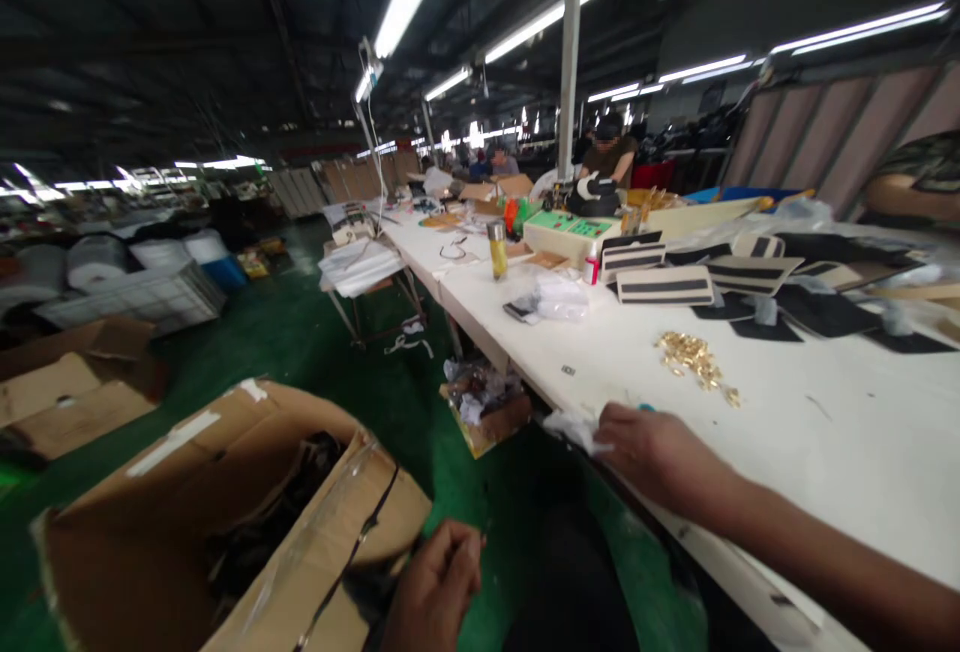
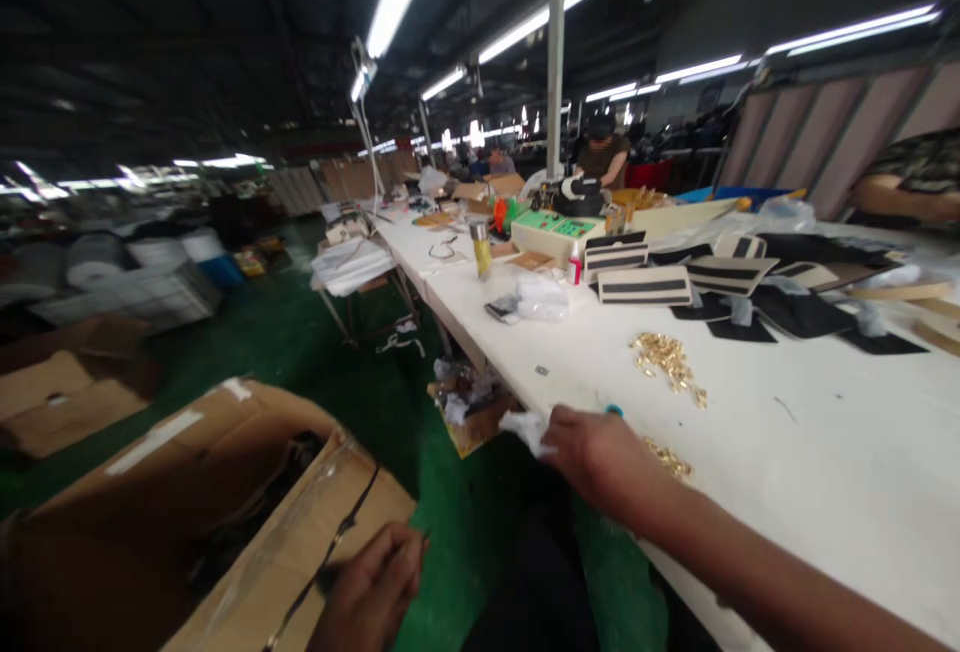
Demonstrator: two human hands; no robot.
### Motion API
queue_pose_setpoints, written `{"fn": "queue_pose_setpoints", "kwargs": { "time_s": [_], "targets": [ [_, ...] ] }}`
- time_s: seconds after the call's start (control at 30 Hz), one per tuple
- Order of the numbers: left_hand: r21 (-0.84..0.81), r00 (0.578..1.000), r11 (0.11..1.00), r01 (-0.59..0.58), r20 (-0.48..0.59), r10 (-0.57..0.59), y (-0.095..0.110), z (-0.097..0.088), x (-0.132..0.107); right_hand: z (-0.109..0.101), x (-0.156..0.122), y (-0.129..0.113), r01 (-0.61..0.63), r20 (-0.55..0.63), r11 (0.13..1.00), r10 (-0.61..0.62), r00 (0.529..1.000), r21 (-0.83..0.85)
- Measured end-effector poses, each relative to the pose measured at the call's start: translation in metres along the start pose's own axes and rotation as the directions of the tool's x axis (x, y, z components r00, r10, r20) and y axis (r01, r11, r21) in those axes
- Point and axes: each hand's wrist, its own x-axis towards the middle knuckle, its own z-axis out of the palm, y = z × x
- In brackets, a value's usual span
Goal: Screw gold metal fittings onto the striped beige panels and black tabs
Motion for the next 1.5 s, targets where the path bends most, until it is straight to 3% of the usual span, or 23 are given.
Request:
{"fn": "queue_pose_setpoints", "kwargs": {
  "time_s": [0.07,0.17,0.27,0.37,0.47,0.6,0.67,0.73,0.8,0.87,0.9,0.97,1.0,1.07,1.13,1.2,1.3,1.5],
  "targets": [
    [-0.076,1.000,0.997,0.000,-0.006,-0.001,0.004,0.006,-0.001,-0.007,0.007,0.016,-0.112,-0.068,0.991,0.117,0.991,0.078],
    [-0.187,0.999,0.982,0.041,0.028,-0.036,0.008,0.020,-0.001,0.003,0.017,0.042,-0.275,-0.155,0.955,0.290,0.944,0.114],
    [-0.274,0.995,0.957,0.094,0.065,-0.079,0.008,0.031,0.000,0.010,0.030,0.066,-0.469,-0.218,0.868,0.496,0.841,0.164],
    [-0.345,0.991,0.930,0.129,0.083,-0.107,0.005,0.038,0.002,-0.001,0.052,0.091,-0.626,-0.254,0.753,0.657,0.710,0.200],
    [-0.378,0.989,0.915,0.143,0.087,-0.119,0.006,0.044,0.004,-0.020,0.074,0.113,-0.664,-0.264,0.705,0.709,0.653,0.251],
    [-0.409,0.994,0.906,0.103,0.066,-0.083,0.004,0.056,0.009,-0.027,0.076,0.110,-0.588,-0.361,0.743,0.670,0.649,0.321],
    [-0.417,0.998,0.907,0.059,0.025,-0.054,-0.001,0.061,0.015,-0.018,0.059,0.090,-0.534,-0.386,0.767,0.641,0.663,0.357],
    [-0.384,0.999,0.923,0.009,-0.033,-0.023,-0.008,0.064,0.025,-0.001,0.030,0.064,-0.496,-0.292,0.753,0.638,0.712,0.432],
    [-0.272,0.996,0.961,-0.051,-0.086,0.028,-0.013,0.067,0.040,0.018,-0.006,0.041,-0.467,-0.206,0.769,0.591,0.780,0.437],
    [-0.077,0.989,0.988,-0.133,-0.071,0.127,-0.013,0.071,0.062,0.032,-0.048,0.027,-0.483,-0.188,0.782,0.583,0.790,0.395],
    [0.037,0.982,0.982,-0.186,-0.030,0.187,-0.010,0.075,0.075,0.037,-0.070,0.024,-0.510,-0.209,0.759,0.620,0.756,0.406],
    [0.268,0.948,0.909,-0.319,0.104,0.302,0.000,0.089,0.106,0.039,-0.114,0.026,-0.595,-0.261,0.673,0.729,0.633,0.439],
    [0.382,0.921,0.838,-0.389,0.160,0.355,0.006,0.098,0.124,0.037,-0.136,0.029,-0.633,-0.285,0.624,0.778,0.560,0.458],
    [0.615,0.845,0.598,-0.513,0.239,0.479,0.017,0.123,0.160,0.031,-0.176,0.036,-0.699,-0.324,0.522,0.853,0.410,0.489],
    [0.667,0.810,0.497,-0.555,0.298,0.505,0.028,0.152,0.194,0.025,-0.209,0.042,-0.744,-0.358,0.436,0.891,0.278,0.506],
    [0.699,0.779,0.404,-0.591,0.362,0.512,0.038,0.180,0.222,0.021,-0.232,0.043,-0.763,-0.388,0.386,0.901,0.192,0.519],
    [0.738,0.747,0.281,-0.614,0.429,0.508,0.049,0.214,0.252,0.020,-0.242,0.039,-0.739,-0.405,0.381,0.900,0.159,0.555],
    [0.791,0.746,0.134,-0.598,0.487,0.455,0.056,0.249,0.283,0.027,-0.231,0.039,-0.733,-0.420,0.424,0.884,0.207,0.531]
  ]
}}
